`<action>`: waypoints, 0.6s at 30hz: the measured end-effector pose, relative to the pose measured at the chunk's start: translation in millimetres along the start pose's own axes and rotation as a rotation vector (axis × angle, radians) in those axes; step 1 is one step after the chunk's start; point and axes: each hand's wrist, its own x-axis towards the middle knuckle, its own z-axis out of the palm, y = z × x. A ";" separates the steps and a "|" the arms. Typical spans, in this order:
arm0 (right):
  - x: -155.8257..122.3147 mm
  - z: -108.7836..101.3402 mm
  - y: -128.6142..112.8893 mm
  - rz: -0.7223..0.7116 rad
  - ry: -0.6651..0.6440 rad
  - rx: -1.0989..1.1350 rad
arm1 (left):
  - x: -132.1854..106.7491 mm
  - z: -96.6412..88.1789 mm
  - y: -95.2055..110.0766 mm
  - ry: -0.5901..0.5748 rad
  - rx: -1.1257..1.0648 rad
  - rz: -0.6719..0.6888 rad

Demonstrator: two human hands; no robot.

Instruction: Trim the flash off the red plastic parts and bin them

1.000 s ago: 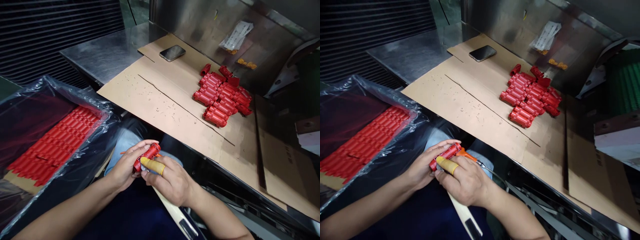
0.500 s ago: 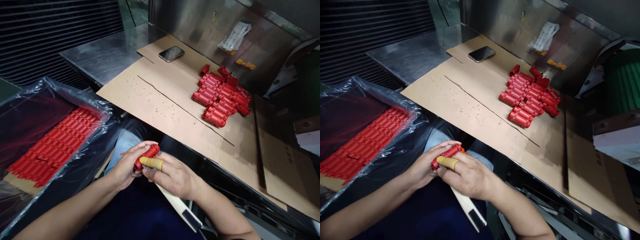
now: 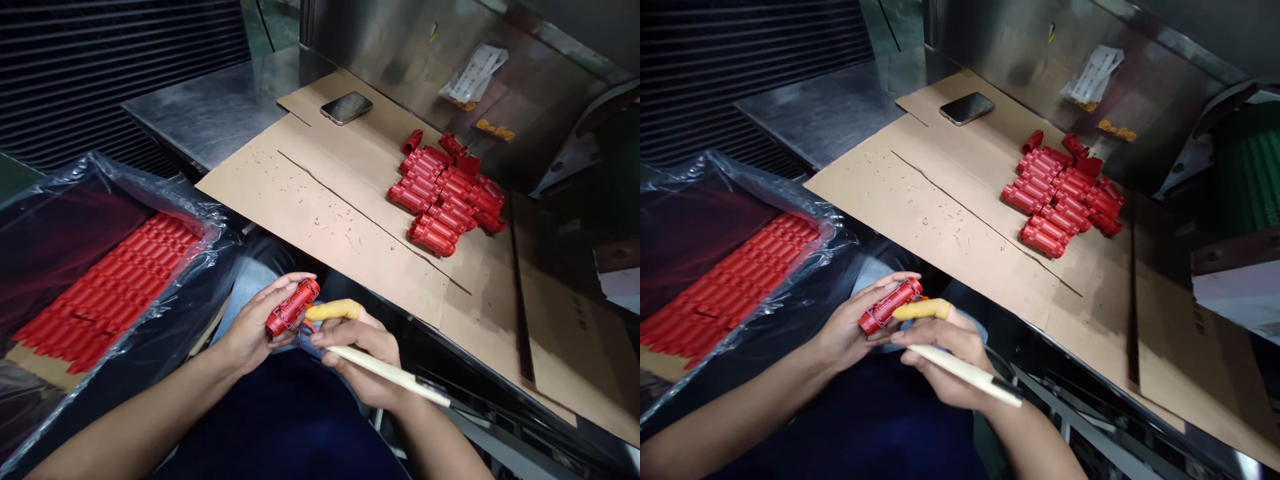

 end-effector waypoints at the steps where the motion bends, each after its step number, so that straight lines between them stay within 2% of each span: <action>1: 0.6 -0.1 1.5 -0.048 -0.005 -0.106 | -0.5 1.0 0.4 0.007 0.004 0.004; 4: 2.4 5.7 7.9 -0.216 -0.063 -0.283 | -2.3 3.8 1.2 0.033 0.002 0.028; 6: 2.6 10.5 12.9 -0.269 -0.064 -0.330 | -3.4 4.5 1.9 0.041 -0.007 0.040; 11: -0.3 13.0 22.3 -0.277 -0.071 -0.340 | -4.9 3.7 3.5 0.047 -0.014 0.054; 18: 1.2 10.9 22.6 -0.309 -0.082 -0.334 | -5.9 5.6 4.0 0.034 0.048 0.062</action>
